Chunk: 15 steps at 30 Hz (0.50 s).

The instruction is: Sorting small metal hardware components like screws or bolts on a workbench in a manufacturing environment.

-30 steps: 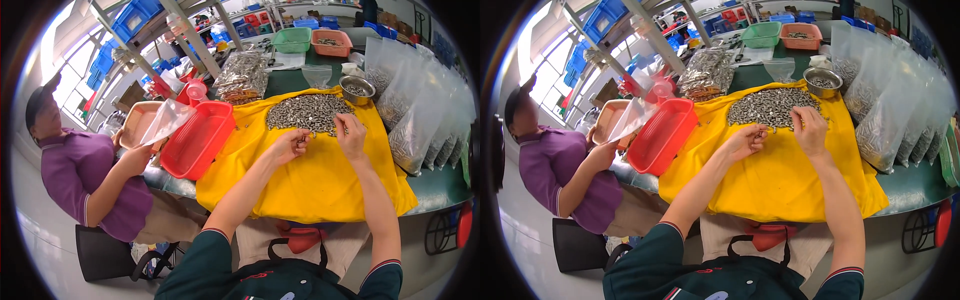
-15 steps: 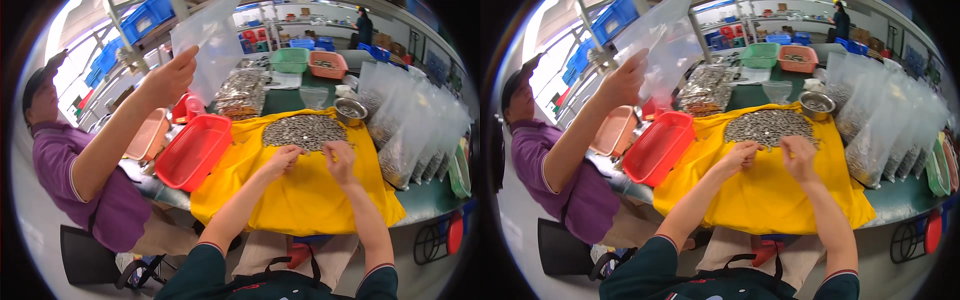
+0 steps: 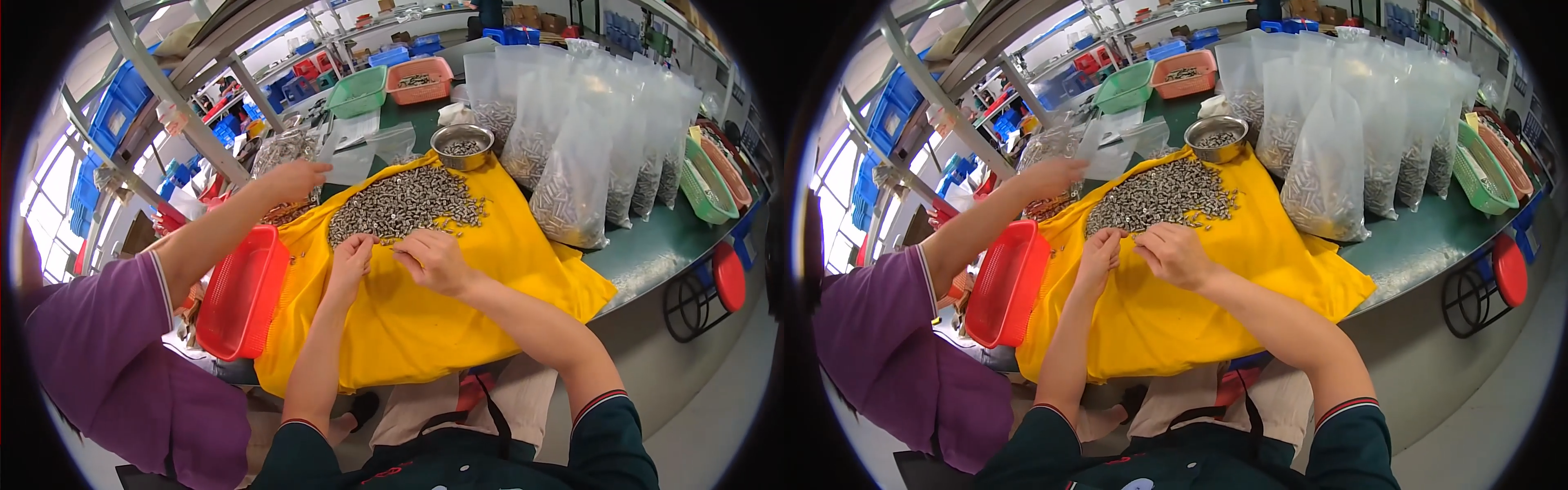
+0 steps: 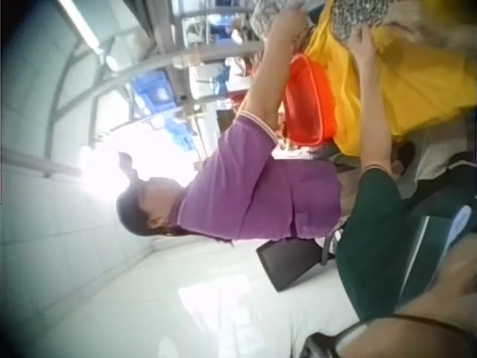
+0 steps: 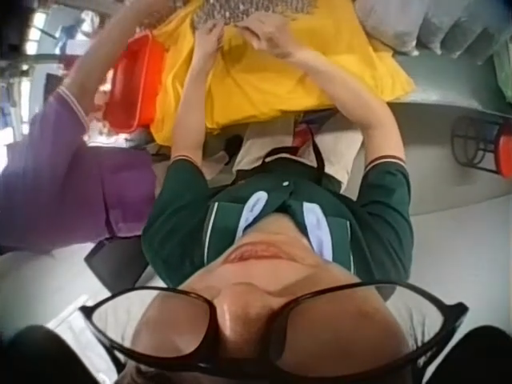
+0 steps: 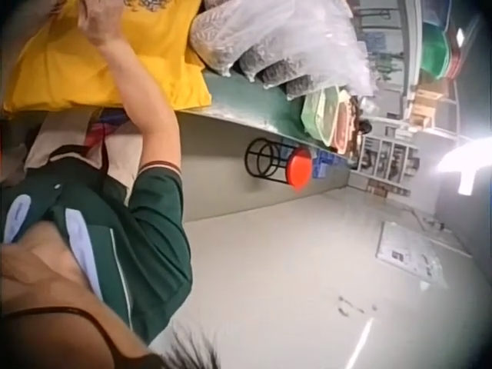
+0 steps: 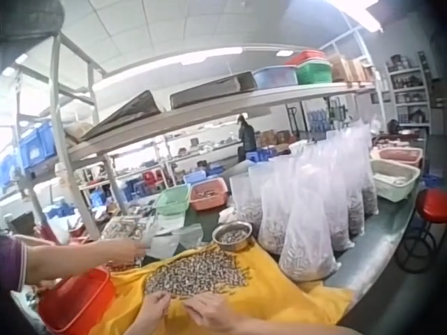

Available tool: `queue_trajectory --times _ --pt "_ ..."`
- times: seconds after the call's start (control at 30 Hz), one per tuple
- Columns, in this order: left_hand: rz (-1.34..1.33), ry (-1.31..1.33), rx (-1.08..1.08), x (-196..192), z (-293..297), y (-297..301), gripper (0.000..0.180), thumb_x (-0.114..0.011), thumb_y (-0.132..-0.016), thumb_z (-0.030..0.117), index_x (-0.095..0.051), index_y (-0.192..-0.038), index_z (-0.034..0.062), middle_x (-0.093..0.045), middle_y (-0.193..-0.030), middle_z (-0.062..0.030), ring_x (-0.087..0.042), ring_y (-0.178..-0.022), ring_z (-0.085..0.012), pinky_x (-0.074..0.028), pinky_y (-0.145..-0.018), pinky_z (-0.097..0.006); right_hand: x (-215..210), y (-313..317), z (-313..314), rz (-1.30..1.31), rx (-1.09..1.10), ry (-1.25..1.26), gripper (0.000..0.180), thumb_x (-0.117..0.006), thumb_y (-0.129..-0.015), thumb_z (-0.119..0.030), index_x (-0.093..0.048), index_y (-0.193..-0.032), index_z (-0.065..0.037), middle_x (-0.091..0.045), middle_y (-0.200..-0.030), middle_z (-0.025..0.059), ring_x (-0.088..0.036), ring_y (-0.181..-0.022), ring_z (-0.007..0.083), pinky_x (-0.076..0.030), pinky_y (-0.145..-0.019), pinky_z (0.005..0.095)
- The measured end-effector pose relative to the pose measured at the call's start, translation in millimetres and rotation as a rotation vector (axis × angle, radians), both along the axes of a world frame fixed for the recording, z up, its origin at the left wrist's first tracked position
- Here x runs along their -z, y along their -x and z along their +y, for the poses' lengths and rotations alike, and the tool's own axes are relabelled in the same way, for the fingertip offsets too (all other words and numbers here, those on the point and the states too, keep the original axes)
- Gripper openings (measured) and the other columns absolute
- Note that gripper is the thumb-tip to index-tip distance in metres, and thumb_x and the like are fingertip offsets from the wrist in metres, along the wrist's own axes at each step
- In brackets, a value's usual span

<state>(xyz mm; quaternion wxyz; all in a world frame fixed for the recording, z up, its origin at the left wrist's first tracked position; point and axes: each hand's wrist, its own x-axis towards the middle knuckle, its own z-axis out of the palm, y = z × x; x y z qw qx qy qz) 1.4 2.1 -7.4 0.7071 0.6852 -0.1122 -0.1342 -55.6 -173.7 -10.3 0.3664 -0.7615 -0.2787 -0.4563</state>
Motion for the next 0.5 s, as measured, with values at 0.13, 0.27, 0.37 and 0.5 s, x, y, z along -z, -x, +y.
queue_trajectory --times 0.13,0.27,0.37,0.5 --pt "-0.129 -0.233 0.008 0.6 4.5 2.6 0.016 -0.051 -0.088 0.016 -0.057 -0.086 0.0019 -0.048 -0.063 0.0064 -0.037 -0.051 0.0002 -0.028 -0.044 -0.017 1.6 0.2 3.0 0.028 -0.025 0.014 0.01 -0.063 -0.07 -0.008 -0.057 -0.077 -0.004 -0.056 -0.07 0.0077 -0.056 -0.066 0.0242 -0.045 -0.059 0.032" --pt "-0.414 -0.414 0.083 -20.3 6.7 21.0 0.016 -0.052 -0.086 0.012 -0.059 -0.086 -0.0025 -0.057 -0.071 0.0001 -0.049 -0.067 -0.0036 -0.038 -0.058 -0.018 -2.8 0.1 -1.8 0.032 0.023 -0.043 0.012 -0.066 -0.068 -0.004 -0.058 -0.077 -0.006 -0.06 -0.071 0.0078 -0.058 -0.064 0.0245 -0.046 -0.056 0.0319" --pt "-0.497 -0.599 0.107 -37.9 9.1 50.4 0.015 -0.052 -0.084 0.01 -0.058 -0.087 -0.0033 -0.06 -0.072 -0.0052 -0.052 -0.064 -0.0096 -0.041 -0.058 -0.024 -1.5 -2.6 -6.9 0.029 0.058 -0.068 0.01 -0.065 -0.069 -0.003 -0.058 -0.076 -0.006 -0.059 -0.07 0.0069 -0.058 -0.064 0.0238 -0.046 -0.056 0.0317" --pt "-0.635 -0.809 -0.036 -54.9 25.8 78.8 0.013 -0.051 -0.082 0.009 -0.059 -0.085 -0.002 -0.058 -0.068 -0.0144 -0.054 -0.059 -0.0223 -0.042 -0.056 -0.029 -4.4 -6.0 -3.3 0.031 0.024 -0.078 0.01 -0.064 -0.069 -0.002 -0.057 -0.074 -0.007 -0.058 -0.069 0.006 -0.057 -0.063 0.0235 -0.045 -0.054 0.0315"
